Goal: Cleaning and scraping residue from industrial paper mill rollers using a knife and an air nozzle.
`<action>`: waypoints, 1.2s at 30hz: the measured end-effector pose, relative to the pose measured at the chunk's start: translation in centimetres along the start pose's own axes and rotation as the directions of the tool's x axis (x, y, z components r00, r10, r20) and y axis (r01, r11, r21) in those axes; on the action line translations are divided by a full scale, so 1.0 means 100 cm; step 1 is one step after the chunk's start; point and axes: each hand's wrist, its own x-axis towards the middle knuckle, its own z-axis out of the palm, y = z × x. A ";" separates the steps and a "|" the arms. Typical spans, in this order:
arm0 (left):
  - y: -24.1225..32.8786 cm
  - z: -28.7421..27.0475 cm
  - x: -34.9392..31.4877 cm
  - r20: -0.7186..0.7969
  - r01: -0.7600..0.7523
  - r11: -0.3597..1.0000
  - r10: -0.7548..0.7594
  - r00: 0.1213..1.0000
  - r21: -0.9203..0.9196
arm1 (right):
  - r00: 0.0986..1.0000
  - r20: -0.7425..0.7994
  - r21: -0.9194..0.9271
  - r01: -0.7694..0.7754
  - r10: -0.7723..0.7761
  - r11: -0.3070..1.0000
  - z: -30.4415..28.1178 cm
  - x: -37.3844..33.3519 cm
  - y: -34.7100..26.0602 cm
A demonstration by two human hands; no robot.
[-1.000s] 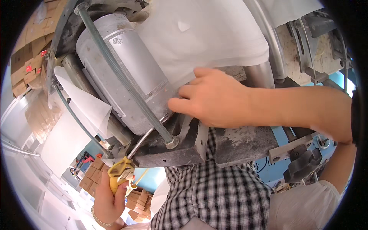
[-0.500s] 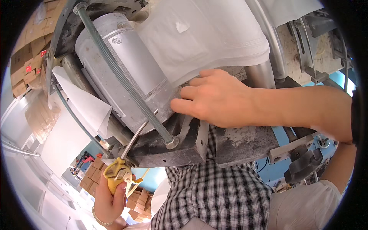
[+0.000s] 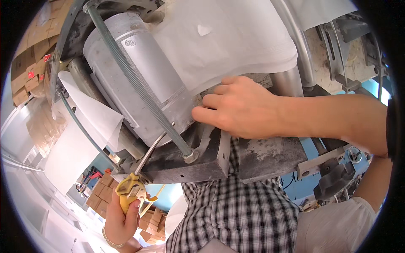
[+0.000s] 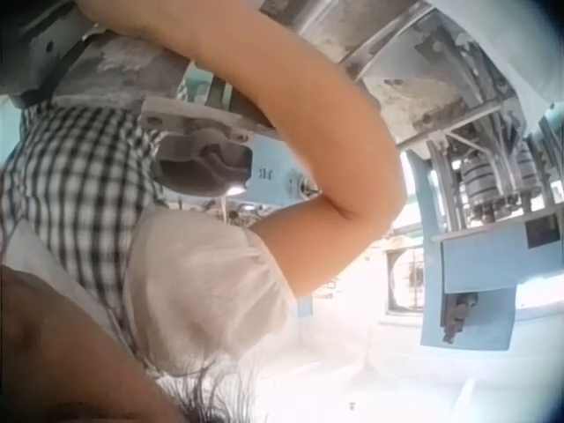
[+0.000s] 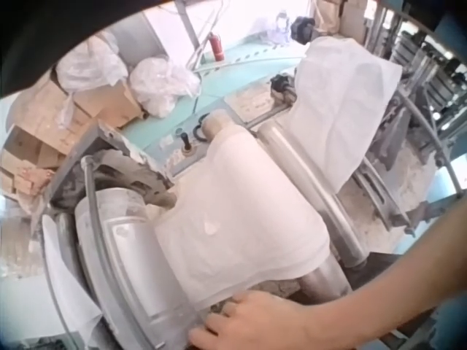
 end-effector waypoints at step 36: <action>-0.009 -0.001 -0.003 0.000 -0.006 1.000 0.006 1.000 0.000 | 0.996 -0.068 -0.028 0.056 -0.058 0.998 0.008 0.002 0.000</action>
